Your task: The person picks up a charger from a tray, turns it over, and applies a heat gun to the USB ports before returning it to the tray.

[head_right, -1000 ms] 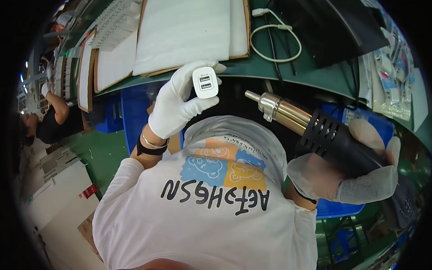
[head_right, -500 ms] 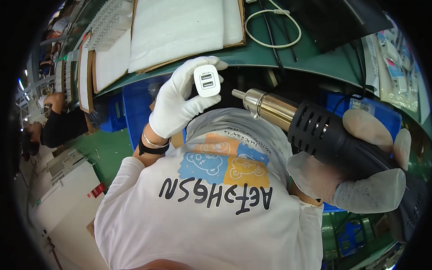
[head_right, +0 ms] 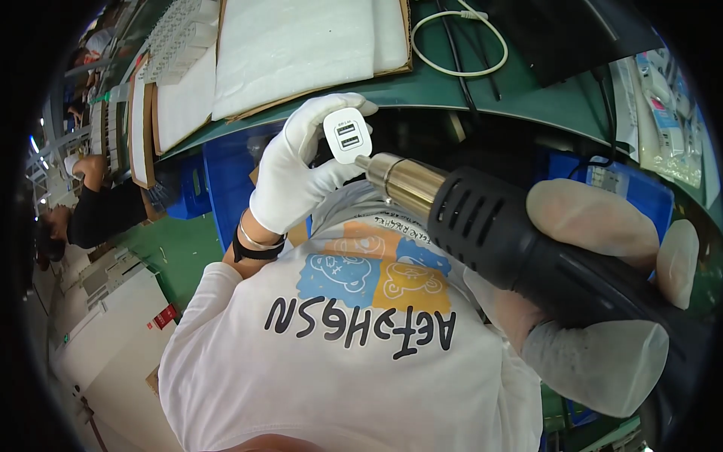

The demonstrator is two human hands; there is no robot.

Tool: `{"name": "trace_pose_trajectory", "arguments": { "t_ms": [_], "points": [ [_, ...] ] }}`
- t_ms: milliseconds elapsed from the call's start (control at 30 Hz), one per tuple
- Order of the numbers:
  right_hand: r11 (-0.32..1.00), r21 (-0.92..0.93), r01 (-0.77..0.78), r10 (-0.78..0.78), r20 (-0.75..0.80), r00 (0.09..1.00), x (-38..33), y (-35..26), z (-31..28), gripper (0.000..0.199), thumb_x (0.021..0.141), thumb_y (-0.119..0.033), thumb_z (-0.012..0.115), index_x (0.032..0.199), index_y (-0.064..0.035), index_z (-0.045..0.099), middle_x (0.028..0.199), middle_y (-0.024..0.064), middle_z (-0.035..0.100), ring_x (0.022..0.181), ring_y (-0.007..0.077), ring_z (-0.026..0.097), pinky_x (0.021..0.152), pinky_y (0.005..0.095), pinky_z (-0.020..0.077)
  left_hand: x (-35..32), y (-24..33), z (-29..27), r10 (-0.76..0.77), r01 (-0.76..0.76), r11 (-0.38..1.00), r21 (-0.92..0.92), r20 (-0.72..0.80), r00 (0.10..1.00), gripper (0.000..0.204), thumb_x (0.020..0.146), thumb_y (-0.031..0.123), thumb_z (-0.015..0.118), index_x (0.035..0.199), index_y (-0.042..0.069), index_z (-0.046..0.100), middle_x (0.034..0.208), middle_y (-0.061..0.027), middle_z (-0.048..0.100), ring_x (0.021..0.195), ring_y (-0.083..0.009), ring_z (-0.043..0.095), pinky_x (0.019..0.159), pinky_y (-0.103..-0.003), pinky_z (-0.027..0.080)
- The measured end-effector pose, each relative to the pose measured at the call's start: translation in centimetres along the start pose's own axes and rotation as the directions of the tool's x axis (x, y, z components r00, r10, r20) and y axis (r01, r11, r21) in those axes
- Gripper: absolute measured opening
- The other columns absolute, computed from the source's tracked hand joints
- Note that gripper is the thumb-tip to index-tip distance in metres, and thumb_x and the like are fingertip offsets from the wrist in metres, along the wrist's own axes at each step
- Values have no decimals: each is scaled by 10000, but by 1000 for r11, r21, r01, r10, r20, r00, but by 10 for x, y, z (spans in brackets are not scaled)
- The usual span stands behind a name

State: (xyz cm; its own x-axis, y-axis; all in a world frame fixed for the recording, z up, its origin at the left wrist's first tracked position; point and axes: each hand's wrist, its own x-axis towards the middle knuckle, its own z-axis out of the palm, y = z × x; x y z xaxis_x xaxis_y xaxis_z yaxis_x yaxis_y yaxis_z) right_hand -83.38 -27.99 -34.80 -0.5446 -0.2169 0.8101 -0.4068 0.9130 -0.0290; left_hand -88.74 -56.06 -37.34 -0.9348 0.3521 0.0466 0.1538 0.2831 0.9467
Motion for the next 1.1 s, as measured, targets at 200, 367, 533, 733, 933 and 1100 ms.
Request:
{"name": "trace_pose_trajectory", "arguments": {
  "t_ms": [200,367,533,733,933,1100],
  "points": [
    [1000,-7,24,-24,-5,1000,1,0,2,609,895,-194,599,1372,-26,260,1011,148,556,774,227,549,899,388,450,0,-1,2,26,-26,999,31,-11,1000,561,689,13,772,1205,80,561,1137,-85,614,1027,-236,605,916,-316,476],
    [999,-12,46,-46,-1,999,0,0,2,587,897,-185,587,1364,-21,272,1020,156,550,784,236,550,888,383,456,-1,-2,5,44,-42,997,63,-20,999,553,676,14,782,1182,79,568,1120,-87,615,1008,-244,609,893,-318,485],
    [998,-17,63,-63,4,998,0,-3,4,565,899,-175,575,1357,-16,283,1028,164,544,794,245,552,878,378,463,-1,-2,4,20,-18,998,56,-30,999,544,676,13,787,1169,82,568,1102,-89,615,991,-245,611,877,-315,492],
    [996,-22,84,-84,3,996,0,-3,5,540,902,-163,561,1348,-10,297,1038,174,537,806,256,553,866,372,471,-2,-6,5,43,-38,994,98,-48,998,527,679,18,792,1152,76,566,1085,-91,614,975,-241,611,870,-311,493],
    [992,-47,119,-119,-3,993,-1,-3,6,515,905,-151,547,1339,-4,311,1048,184,530,817,267,555,854,367,479,-4,-3,2,-44,42,994,102,12,999,592,729,-8,781,1240,49,489,1186,-93,581,1092,-179,566,956,-308,452],
    [983,-80,167,-170,-25,985,2,3,8,495,907,-141,535,1331,1,323,1057,192,524,827,277,556,844,362,485,-5,-7,3,-18,16,994,111,18,1000,599,725,-2,788,1240,48,488,1181,-90,583,1088,-177,566,958,-308,450]
  ]
}}
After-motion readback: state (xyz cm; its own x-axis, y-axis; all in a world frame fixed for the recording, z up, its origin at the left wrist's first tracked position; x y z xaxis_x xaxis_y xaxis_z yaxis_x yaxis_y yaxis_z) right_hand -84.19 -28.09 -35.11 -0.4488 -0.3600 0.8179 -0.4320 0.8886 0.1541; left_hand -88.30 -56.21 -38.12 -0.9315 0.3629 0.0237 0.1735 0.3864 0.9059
